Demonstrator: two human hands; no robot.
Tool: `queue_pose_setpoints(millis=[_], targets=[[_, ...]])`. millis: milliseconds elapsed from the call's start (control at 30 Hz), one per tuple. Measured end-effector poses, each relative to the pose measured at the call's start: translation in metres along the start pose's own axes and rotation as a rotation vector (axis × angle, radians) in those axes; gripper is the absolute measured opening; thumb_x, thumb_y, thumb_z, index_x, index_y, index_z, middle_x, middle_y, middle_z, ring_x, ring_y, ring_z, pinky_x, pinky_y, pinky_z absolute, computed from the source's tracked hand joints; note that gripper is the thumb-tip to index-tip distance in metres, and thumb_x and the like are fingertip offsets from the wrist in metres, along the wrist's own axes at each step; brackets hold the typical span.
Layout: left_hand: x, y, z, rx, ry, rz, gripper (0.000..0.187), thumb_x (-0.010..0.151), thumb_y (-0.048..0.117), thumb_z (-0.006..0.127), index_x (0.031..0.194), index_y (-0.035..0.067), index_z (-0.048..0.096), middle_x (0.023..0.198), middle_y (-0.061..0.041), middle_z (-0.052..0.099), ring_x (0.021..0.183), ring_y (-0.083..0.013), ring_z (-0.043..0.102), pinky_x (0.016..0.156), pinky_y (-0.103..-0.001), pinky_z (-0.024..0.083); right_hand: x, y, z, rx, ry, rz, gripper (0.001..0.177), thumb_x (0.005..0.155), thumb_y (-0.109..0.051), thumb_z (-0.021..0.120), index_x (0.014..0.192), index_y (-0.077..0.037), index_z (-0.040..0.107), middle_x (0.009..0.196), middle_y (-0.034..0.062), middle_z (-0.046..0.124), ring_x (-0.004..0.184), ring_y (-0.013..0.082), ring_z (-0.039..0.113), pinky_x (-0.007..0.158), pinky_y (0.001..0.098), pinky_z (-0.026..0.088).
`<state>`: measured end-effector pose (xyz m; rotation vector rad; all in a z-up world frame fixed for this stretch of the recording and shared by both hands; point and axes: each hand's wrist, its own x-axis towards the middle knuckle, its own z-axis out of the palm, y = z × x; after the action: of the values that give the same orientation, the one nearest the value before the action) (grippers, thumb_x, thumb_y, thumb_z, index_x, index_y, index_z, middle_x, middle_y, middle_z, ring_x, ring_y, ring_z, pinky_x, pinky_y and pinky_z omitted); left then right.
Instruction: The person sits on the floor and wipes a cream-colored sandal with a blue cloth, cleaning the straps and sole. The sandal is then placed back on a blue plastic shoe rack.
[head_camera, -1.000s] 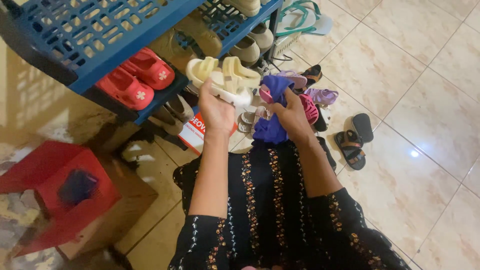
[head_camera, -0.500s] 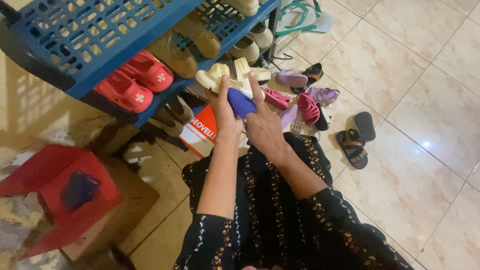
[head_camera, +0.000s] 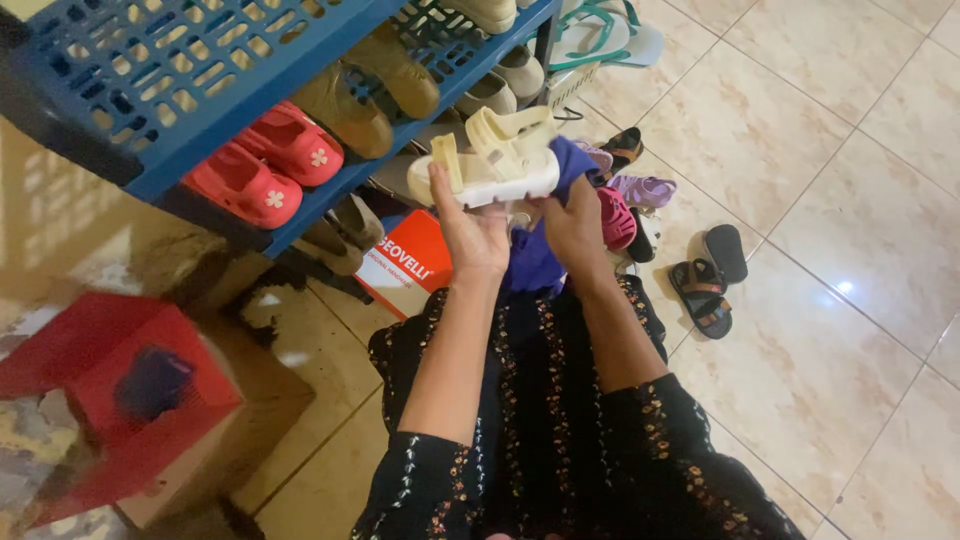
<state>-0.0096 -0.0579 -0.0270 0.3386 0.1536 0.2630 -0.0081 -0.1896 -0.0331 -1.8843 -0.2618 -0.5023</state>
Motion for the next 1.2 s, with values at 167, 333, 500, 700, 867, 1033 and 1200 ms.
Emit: queue_pose_setpoints(millis=[167, 333, 500, 700, 867, 1033, 1200], targets=[[0.002, 0.011, 0.006, 0.042, 0.031, -0.062, 0.078, 0.092, 0.066, 0.055, 0.152, 0.016, 0.044, 0.144, -0.004, 0.057, 0.127, -0.0241, 0.058, 0.111, -0.048, 0.046, 0.002, -0.011, -0.015, 0.457, -0.184, 0.360, 0.034, 0.084, 0.008, 0.055, 0.117, 0.004, 0.064, 0.093, 0.0091, 0.073, 0.072, 0.0185, 0.067, 0.064, 0.0313, 0.055], [0.009, 0.025, 0.001, 0.101, -0.044, -0.074, 0.084, 0.094, 0.074, 0.041, 0.152, 0.013, 0.044, 0.145, -0.013, 0.059, 0.133, -0.0289, 0.057, 0.115, -0.046, 0.043, -0.004, -0.017, -0.040, 0.647, -0.460, 0.532, 0.032, 0.083, 0.003, 0.062, 0.115, 0.003, 0.063, 0.082, 0.0069, 0.066, 0.066, 0.0144, 0.062, 0.062, 0.0285, 0.053], [0.004, 0.029, 0.006, 0.146, -0.140, -0.075, 0.084, 0.096, 0.073, 0.036, 0.151, 0.010, 0.043, 0.145, -0.014, 0.057, 0.131, -0.0310, 0.057, 0.113, -0.047, 0.044, -0.007, -0.028, -0.036, 0.649, -0.559, 0.639, 0.023, 0.096, -0.013, 0.067, 0.111, 0.003, 0.062, 0.077, 0.0041, 0.062, 0.063, 0.0096, 0.058, 0.058, 0.0242, 0.047], [-0.010, 0.032, 0.018, 0.192, -0.113, -0.209, 0.081, 0.093, 0.071, 0.044, 0.149, 0.012, 0.045, 0.142, -0.009, 0.058, 0.127, -0.0261, 0.059, 0.106, -0.045, 0.051, -0.008, -0.020, -0.032, 0.758, -0.467, 0.583, 0.023, 0.096, -0.016, 0.067, 0.112, 0.001, 0.066, 0.083, 0.0035, 0.067, 0.059, 0.0095, 0.057, 0.055, 0.0245, 0.047], [-0.008, 0.007, -0.002, 0.239, -0.179, -0.220, 0.066, 0.102, 0.054, 0.056, 0.148, 0.006, 0.050, 0.141, -0.010, 0.060, 0.123, -0.0228, 0.061, 0.102, -0.042, 0.053, -0.007, -0.024, -0.031, 0.816, -0.289, 0.624, 0.020, 0.099, -0.016, 0.063, 0.111, 0.000, 0.065, 0.081, 0.0035, 0.067, 0.059, 0.0104, 0.060, 0.056, 0.0254, 0.050], [-0.028, 0.013, 0.022, 0.474, -0.173, -0.166, 0.058, 0.103, 0.036, 0.057, 0.153, 0.009, 0.048, 0.141, -0.005, 0.059, 0.119, -0.0154, 0.061, 0.100, -0.033, 0.051, -0.001, -0.027, -0.028, 0.818, -0.073, 0.642, 0.016, 0.096, -0.013, 0.063, 0.107, -0.002, 0.064, 0.080, 0.0026, 0.067, 0.058, 0.0113, 0.060, 0.054, 0.0259, 0.050], [-0.029, 0.020, 0.042, 0.533, -0.158, -0.133, 0.053, 0.104, 0.028, 0.054, 0.152, 0.007, 0.046, 0.140, -0.008, 0.059, 0.120, -0.0175, 0.060, 0.100, -0.032, 0.049, 0.018, -0.035, -0.028, 0.770, 0.006, 0.413, 0.011, 0.102, -0.012, 0.065, 0.108, -0.003, 0.065, 0.083, 0.0049, 0.067, 0.062, 0.0119, 0.059, 0.056, 0.0255, 0.046]])
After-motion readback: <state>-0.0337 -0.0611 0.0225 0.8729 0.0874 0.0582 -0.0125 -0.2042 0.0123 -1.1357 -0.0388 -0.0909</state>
